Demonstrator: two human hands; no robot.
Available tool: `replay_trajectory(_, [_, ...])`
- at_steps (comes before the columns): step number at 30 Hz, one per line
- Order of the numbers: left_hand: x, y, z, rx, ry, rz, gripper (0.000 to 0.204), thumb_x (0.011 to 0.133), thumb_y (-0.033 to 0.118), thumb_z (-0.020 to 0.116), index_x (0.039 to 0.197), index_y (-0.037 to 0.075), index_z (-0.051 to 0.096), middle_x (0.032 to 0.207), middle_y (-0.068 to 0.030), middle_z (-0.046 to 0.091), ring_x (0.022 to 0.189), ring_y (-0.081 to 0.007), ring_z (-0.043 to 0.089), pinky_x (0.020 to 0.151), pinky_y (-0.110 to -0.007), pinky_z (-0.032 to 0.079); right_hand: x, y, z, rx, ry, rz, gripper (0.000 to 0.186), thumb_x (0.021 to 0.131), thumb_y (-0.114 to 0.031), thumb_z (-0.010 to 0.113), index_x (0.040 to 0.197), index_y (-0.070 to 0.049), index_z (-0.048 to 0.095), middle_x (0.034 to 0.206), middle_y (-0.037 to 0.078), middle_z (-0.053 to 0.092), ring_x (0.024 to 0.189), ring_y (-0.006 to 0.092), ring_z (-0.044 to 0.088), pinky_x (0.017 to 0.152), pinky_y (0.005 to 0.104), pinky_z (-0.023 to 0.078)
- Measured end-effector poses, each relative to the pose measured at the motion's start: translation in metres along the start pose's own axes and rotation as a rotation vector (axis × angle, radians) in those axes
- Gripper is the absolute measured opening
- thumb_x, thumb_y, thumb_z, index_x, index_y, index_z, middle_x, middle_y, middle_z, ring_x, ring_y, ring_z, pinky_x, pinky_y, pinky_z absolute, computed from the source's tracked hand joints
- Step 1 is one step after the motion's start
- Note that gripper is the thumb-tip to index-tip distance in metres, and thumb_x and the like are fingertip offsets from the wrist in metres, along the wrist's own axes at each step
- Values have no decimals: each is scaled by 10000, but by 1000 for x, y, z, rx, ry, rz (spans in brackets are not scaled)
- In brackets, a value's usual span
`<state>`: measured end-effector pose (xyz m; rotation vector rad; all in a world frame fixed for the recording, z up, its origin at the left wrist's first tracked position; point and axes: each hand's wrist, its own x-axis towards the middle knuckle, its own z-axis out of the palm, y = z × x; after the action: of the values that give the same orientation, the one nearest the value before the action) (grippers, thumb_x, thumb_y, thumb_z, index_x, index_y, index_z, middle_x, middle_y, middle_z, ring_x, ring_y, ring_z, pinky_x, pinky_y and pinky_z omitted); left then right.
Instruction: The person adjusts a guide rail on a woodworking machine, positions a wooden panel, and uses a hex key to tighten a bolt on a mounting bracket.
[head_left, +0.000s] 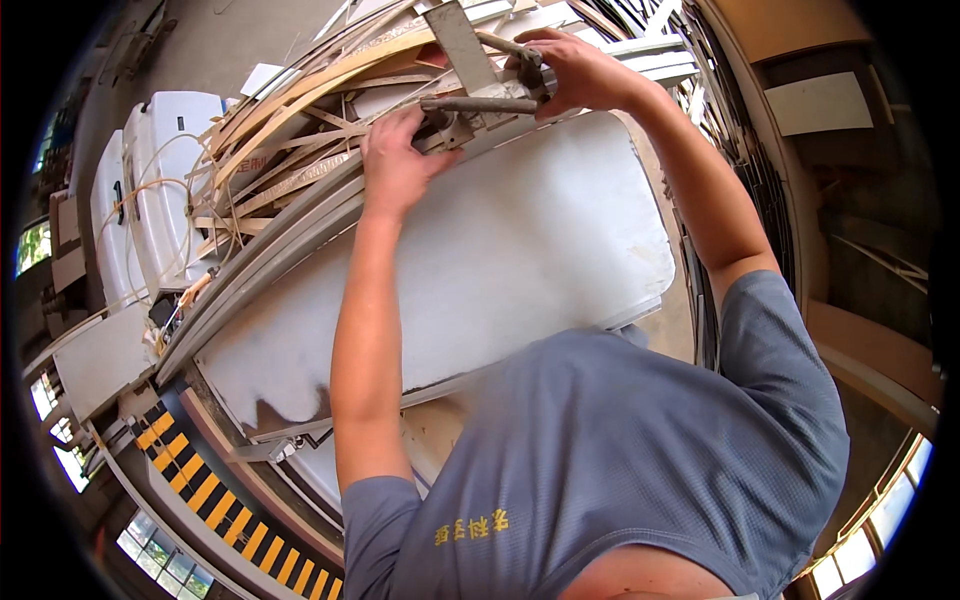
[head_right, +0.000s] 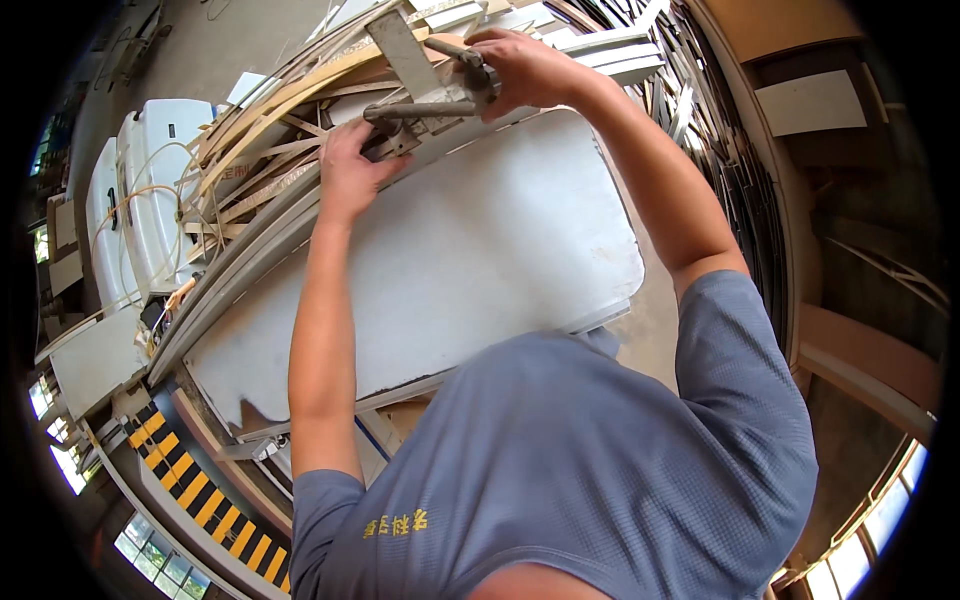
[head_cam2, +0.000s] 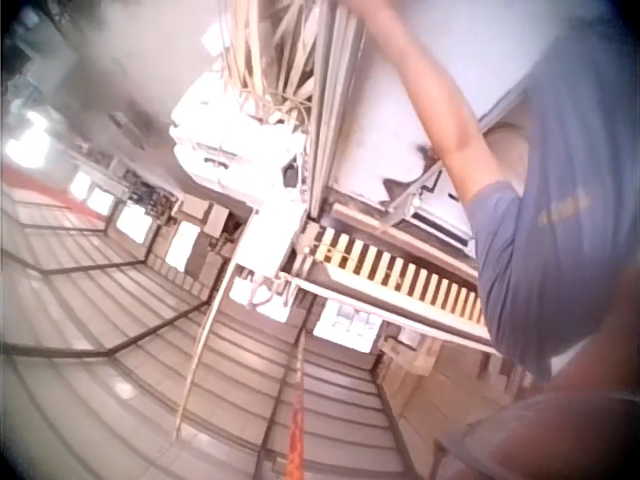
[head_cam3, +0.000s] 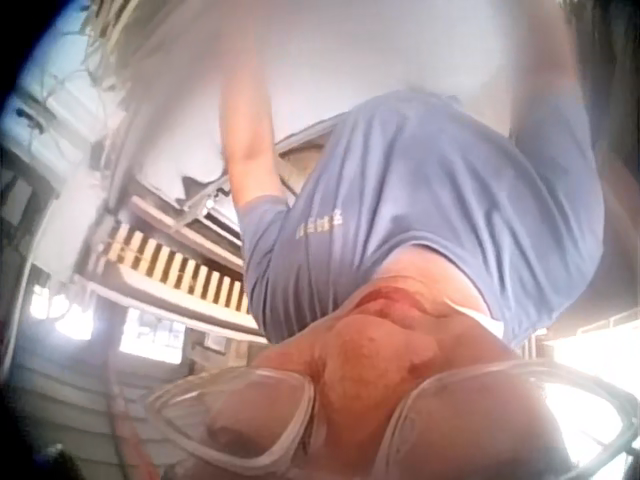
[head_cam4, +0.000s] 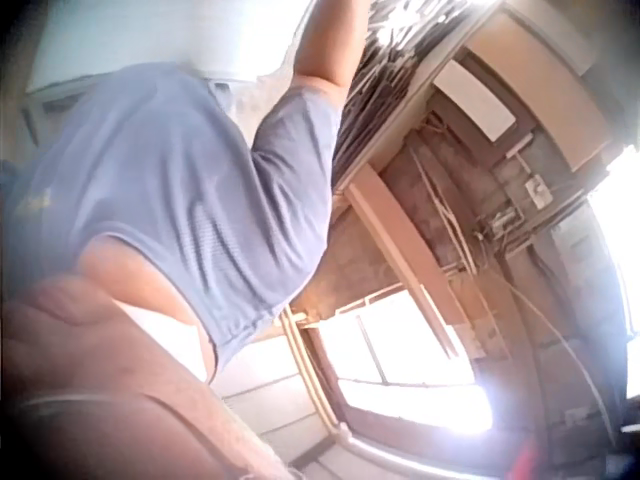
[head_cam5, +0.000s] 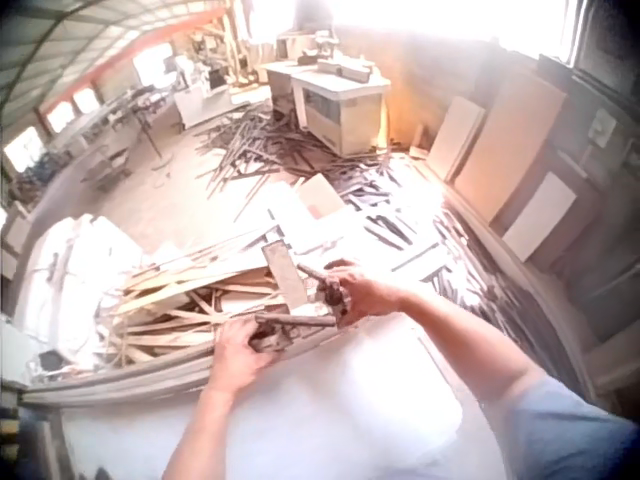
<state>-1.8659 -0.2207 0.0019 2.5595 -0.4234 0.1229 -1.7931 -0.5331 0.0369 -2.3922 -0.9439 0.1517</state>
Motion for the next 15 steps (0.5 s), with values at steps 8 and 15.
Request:
replay_trajectory(8, [38,65,39,-39,80,53,752,662,432,897,1282,66,678,1273,-141,667,1197,-355,574,1057,-458,420,-43,63,-35,-38,81,-27,820,589,-81,939,1342,-65,615,1382,152,570,1363,319,491,1186,399,383])
replay_trajectory(15, [25,27,4,-63,-28,166,911,690,383,896,1465,78,528,1422,-188,562,1283,-387,530,1115,-475,410,-58,75,-42,198,32,70,731,694,-95,913,1354,-70,599,1256,125,628,1184,276,574,1055,383,462])
